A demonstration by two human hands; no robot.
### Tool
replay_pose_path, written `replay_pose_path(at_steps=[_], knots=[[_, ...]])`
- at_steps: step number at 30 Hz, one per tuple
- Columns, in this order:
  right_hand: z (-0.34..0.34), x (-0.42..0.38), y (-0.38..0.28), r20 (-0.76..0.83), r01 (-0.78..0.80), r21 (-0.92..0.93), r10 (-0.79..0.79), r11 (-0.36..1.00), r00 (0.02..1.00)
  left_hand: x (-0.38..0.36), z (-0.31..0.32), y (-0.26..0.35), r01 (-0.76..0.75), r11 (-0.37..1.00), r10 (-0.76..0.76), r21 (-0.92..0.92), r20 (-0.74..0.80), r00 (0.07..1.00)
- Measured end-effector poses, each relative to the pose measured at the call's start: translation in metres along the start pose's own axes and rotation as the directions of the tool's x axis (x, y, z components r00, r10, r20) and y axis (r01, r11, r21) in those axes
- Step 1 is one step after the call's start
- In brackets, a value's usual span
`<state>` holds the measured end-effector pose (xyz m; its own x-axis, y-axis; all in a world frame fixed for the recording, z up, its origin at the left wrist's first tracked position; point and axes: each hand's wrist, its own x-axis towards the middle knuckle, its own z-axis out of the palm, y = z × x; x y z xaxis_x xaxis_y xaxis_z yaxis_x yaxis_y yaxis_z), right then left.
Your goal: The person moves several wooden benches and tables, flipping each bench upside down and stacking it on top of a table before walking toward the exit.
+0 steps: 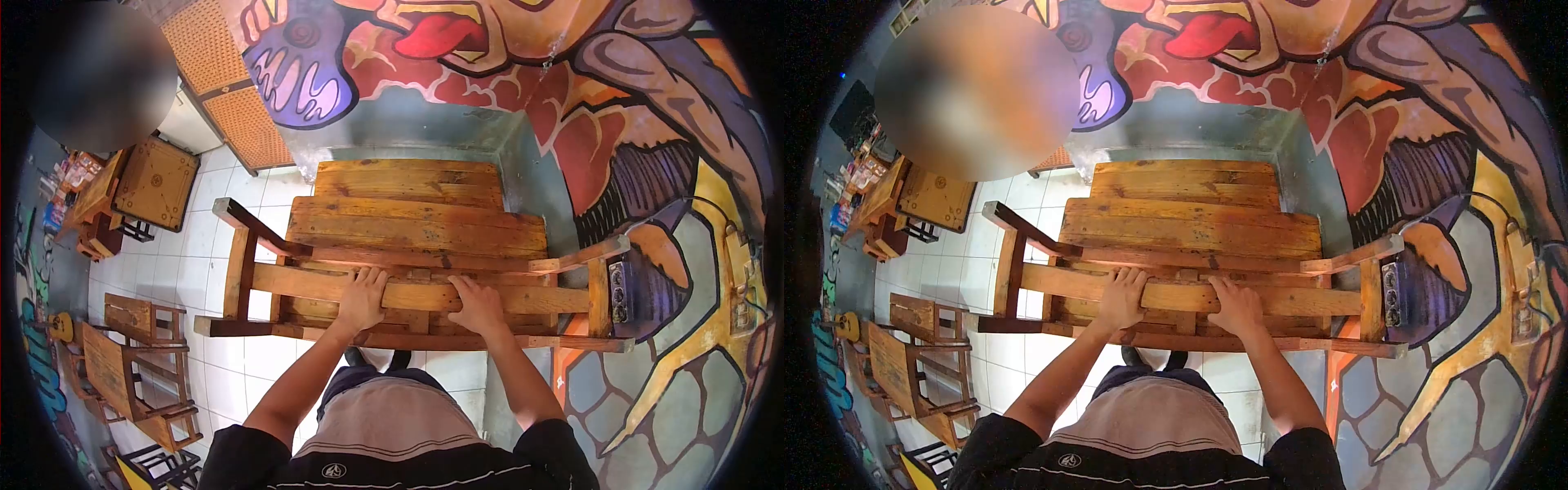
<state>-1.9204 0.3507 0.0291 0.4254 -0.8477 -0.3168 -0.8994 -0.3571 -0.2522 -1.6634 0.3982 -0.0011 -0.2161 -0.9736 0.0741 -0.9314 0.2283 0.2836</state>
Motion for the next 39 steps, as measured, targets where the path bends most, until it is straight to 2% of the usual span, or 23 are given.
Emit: replay_pose_path(at_steps=[3,7,9,10,12,13,15,17,18,19,22,23,25,27,28,29,31,32,34,35,37,38,39], knots=[[0.014,-0.002,0.001,-0.140,0.026,-0.042,-0.032,0.999,0.990,-0.001,0.000,-0.001,-0.002,1.000,0.002,0.008,0.012,1.000],[0.015,-0.010,-0.010,-0.187,0.007,-0.032,-0.013,0.999,0.982,0.000,-0.002,-0.002,-0.009,1.000,0.007,0.026,0.094,0.996],[0.025,-0.019,-0.019,-0.384,0.103,0.139,-0.042,0.985,0.922,0.001,0.000,-0.006,-0.039,0.999,0.035,0.037,0.096,0.995],[0.032,-0.026,-0.026,-0.408,0.059,0.149,0.008,0.987,0.913,0.001,0.000,-0.006,-0.037,0.998,0.032,0.043,0.099,0.995],[0.056,-0.047,-0.043,-0.630,0.246,0.321,0.012,0.914,0.776,0.000,-0.001,-0.006,-0.081,0.992,0.073,0.098,0.079,0.994],[0.068,-0.061,-0.052,-0.647,0.180,0.341,0.092,0.923,0.757,-0.001,-0.001,-0.005,-0.068,0.986,0.061,0.153,0.051,0.997],[0.092,-0.093,-0.069,-0.535,0.037,0.418,0.214,0.908,0.817,-0.002,0.004,-0.009,-0.109,0.969,0.106,0.224,0.029,0.994],[0.127,-0.128,-0.087,-0.480,-0.038,0.583,0.382,0.812,0.790,0.001,0.008,-0.009,-0.091,0.984,0.088,0.153,0.028,0.996],[0.143,-0.146,-0.097,-0.459,-0.088,0.609,0.440,0.788,0.772,0.001,0.012,-0.010,-0.189,0.971,0.183,0.144,0.055,0.982],[0.165,-0.163,-0.110,-0.461,-0.131,0.638,0.512,0.759,0.725,-0.001,0.014,-0.014,-0.172,0.965,0.172,0.196,0.019,0.985],[0.242,-0.221,-0.133,-0.045,-0.472,0.698,0.691,0.538,0.721,0.004,0.016,-0.016,-0.164,0.956,0.164,0.245,0.022,0.986],[0.273,-0.243,-0.144,0.057,-0.550,0.695,0.727,0.464,0.685,0.003,0.015,-0.017,-0.127,0.955,0.114,0.270,0.062,0.992],[0.350,-0.294,-0.163,0.165,-0.693,0.610,0.794,0.384,0.585,0.001,0.012,-0.017,-0.178,0.942,0.167,0.285,0.065,0.984],[0.425,-0.345,-0.184,0.333,-0.850,0.488,0.859,0.196,0.390,0.012,0.036,-0.036,-0.233,0.931,0.230,0.281,0.043,0.972],[0.434,-0.367,-0.203,0.374,-0.875,0.483,0.901,0.014,0.221,0.019,0.044,-0.044,-0.232,0.932,0.240,0.278,0.006,0.971],[0.442,-0.387,-0.221,0.419,-0.866,0.471,0.907,-0.168,0.052,0.024,0.043,-0.049,-0.281,0.917,0.289,0.285,0.012,0.957],[0.474,-0.423,-0.246,0.449,-0.681,0.640,0.892,-0.357,-0.045,0.028,0.042,-0.048,-0.219,0.954,0.205,0.203,0.088,0.975],[0.487,-0.435,-0.262,0.464,-0.659,0.644,0.883,-0.389,-0.068,0.030,0.041,-0.046,-0.257,0.945,0.242,0.203,0.098,0.965],[0.503,-0.454,-0.293,0.420,-0.349,0.812,0.884,-0.467,-0.205,0.029,0.030,-0.036,-0.191,0.943,0.144,0.273,0.184,0.972],[0.510,-0.459,-0.306,0.431,-0.327,0.811,0.874,-0.484,-0.224,0.028,0.032,-0.034,-0.221,0.937,0.173,0.272,0.190,0.967],[0.536,-0.468,-0.330,0.506,-0.193,0.798,0.809,-0.570,-0.300,0.017,0.037,-0.020,-0.156,0.865,0.118,0.478,0.108,0.987],[0.565,-0.467,-0.338,0.470,-0.258,0.780,0.806,-0.570,-0.361,0.004,0.040,-0.002,-0.175,0.863,0.139,0.474,0.111,0.984],[0.552,-0.474,-0.349,0.533,-0.234,0.756,0.783,-0.611,-0.321,-0.016,0.044,0.018,-0.247,0.861,0.251,0.444,0.051,0.967]])
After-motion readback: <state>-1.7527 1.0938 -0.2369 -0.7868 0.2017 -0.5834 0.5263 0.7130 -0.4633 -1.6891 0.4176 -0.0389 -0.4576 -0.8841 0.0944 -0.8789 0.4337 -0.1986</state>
